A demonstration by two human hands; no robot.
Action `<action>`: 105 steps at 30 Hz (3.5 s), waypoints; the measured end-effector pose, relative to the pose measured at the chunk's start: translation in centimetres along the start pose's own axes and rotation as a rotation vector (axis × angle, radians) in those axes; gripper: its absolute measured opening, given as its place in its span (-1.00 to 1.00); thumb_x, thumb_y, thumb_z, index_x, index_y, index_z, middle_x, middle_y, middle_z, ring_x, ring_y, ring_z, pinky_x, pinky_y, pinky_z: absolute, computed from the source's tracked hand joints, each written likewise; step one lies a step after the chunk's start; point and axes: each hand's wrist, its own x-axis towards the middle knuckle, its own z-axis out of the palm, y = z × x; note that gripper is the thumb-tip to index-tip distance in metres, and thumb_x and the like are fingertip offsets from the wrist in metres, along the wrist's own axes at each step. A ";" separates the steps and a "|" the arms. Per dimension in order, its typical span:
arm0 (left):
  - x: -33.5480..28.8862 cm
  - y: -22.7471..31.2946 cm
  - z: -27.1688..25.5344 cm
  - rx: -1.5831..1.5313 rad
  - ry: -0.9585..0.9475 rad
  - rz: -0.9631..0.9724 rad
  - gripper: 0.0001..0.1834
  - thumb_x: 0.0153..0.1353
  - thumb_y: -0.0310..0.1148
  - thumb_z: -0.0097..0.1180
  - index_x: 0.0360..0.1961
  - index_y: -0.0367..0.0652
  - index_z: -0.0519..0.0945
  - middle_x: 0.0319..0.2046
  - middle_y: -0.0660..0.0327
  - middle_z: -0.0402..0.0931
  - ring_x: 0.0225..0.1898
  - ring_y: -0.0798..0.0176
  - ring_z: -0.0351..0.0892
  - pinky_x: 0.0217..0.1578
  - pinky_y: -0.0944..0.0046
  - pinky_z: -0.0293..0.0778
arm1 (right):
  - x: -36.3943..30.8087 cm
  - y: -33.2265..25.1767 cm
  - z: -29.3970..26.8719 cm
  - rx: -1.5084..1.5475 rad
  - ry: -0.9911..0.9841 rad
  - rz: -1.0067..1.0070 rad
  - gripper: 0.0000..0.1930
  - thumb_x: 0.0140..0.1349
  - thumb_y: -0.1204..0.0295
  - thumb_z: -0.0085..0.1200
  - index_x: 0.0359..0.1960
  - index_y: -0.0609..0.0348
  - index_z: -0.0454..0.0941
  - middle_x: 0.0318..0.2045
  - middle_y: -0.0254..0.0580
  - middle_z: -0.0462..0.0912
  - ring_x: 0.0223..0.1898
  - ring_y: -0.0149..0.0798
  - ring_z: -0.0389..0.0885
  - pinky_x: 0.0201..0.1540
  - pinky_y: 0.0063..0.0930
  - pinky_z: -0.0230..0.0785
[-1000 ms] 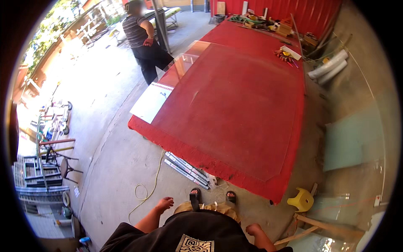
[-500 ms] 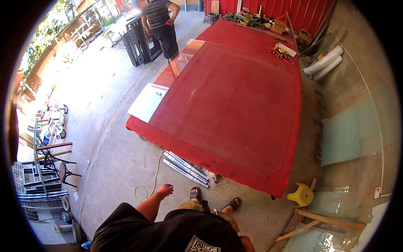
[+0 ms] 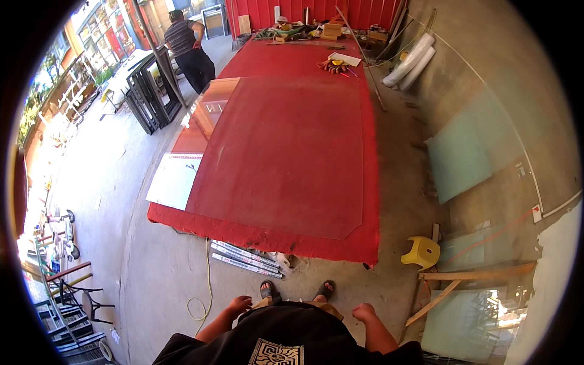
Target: The person measures a large pane of glass on a red table with a measuring tape, first measuring horizontally and then vertically, before setting the tape down on a notebook.
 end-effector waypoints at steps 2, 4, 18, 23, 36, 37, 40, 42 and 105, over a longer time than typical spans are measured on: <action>0.1 -1.4 -1.6 -0.031 0.065 -0.049 -0.54 0.40 -0.15 0.13 0.21 -0.17 0.60 -0.14 0.17 0.69 -0.24 0.21 0.68 -0.33 0.21 0.57 | -0.2 -0.9 -0.8 0.029 -0.004 -0.011 -0.66 0.07 0.36 0.40 -0.07 0.11 0.80 -0.25 -0.17 0.82 -0.30 -0.27 0.77 -0.17 -0.35 0.61; 0.0 -2.2 -3.1 -0.052 0.136 -0.109 -0.55 0.40 -0.16 0.13 0.21 -0.17 0.59 -0.15 0.17 0.68 -0.25 0.23 0.68 -0.35 0.22 0.55 | -0.5 -1.5 -0.5 0.109 -0.030 0.025 -0.66 0.09 0.38 0.39 -0.07 0.16 0.79 -0.26 -0.18 0.82 -0.31 -0.28 0.76 -0.19 -0.35 0.61; 0.9 -0.3 -7.8 -0.101 0.083 0.029 -0.52 0.40 -0.15 0.12 0.23 -0.20 0.59 -0.10 0.14 0.70 -0.16 0.20 0.71 -0.22 0.22 0.58 | 0.6 0.2 8.9 -0.811 -0.104 -0.550 -0.60 0.12 0.32 0.34 0.06 -0.09 0.71 -0.06 -0.16 0.76 -0.08 0.02 0.73 -0.05 -0.04 0.57; 0.7 -0.9 -10.3 -0.122 0.093 0.057 -0.52 0.40 -0.12 0.15 0.21 -0.21 0.60 -0.11 0.15 0.70 -0.16 0.22 0.71 -0.22 0.22 0.59 | 0.7 -1.9 9.3 -0.918 -0.104 -0.394 -0.66 0.20 0.30 0.24 0.03 -0.08 0.71 -0.09 -0.16 0.77 -0.11 0.03 0.73 -0.10 0.01 0.56; -1.7 -11.7 -23.6 -0.153 0.216 -0.188 -0.56 0.46 -0.17 0.02 0.26 -0.12 0.53 -0.06 0.12 0.67 -0.09 0.09 0.70 -0.11 0.10 0.60 | -4.9 -16.6 11.1 0.072 0.112 -0.157 -0.44 0.41 -0.07 -0.09 -0.32 0.20 0.72 -0.43 -0.09 0.75 -0.26 0.01 0.74 -0.07 -0.13 0.52; -2.0 -11.6 -23.9 -0.179 0.231 -0.188 -0.55 0.47 -0.16 0.03 0.27 -0.11 0.51 -0.06 0.13 0.66 -0.09 0.10 0.70 -0.08 0.07 0.59 | -5.2 -16.9 10.6 0.101 0.146 -0.162 -0.45 0.42 -0.07 -0.08 -0.31 0.19 0.72 -0.44 -0.11 0.74 -0.29 -0.02 0.73 -0.10 -0.15 0.53; -2.6 -10.4 -23.2 -0.254 0.306 -0.173 -0.56 0.47 -0.16 0.03 0.27 -0.11 0.51 -0.06 0.13 0.66 -0.08 0.12 0.70 -0.08 0.07 0.59 | -4.7 -16.8 9.3 0.238 0.153 -0.123 -0.50 0.44 -0.04 -0.02 -0.31 0.16 0.71 -0.48 -0.18 0.73 -0.39 -0.13 0.71 -0.20 -0.22 0.54; -2.8 -9.4 -22.2 -0.239 0.283 -0.102 -0.56 0.47 -0.14 0.05 0.23 -0.15 0.54 -0.10 0.14 0.67 -0.12 0.17 0.69 -0.13 0.10 0.59 | -3.2 -15.8 8.6 0.382 0.131 -0.024 -0.55 0.45 -0.01 0.02 -0.35 0.12 0.70 -0.51 -0.23 0.71 -0.47 -0.21 0.68 -0.29 -0.27 0.54; 3.9 1.5 -46.9 -0.036 0.209 0.254 -0.60 0.42 -0.11 0.27 -0.27 -0.31 0.55 -0.43 0.16 0.60 -0.50 0.25 0.65 -0.52 0.29 0.57 | -15.2 -28.2 35.8 0.620 0.168 -0.005 -0.53 0.41 -0.02 0.07 -0.11 0.19 0.71 -0.35 -0.20 0.79 -0.30 -0.27 0.76 -0.14 -0.31 0.57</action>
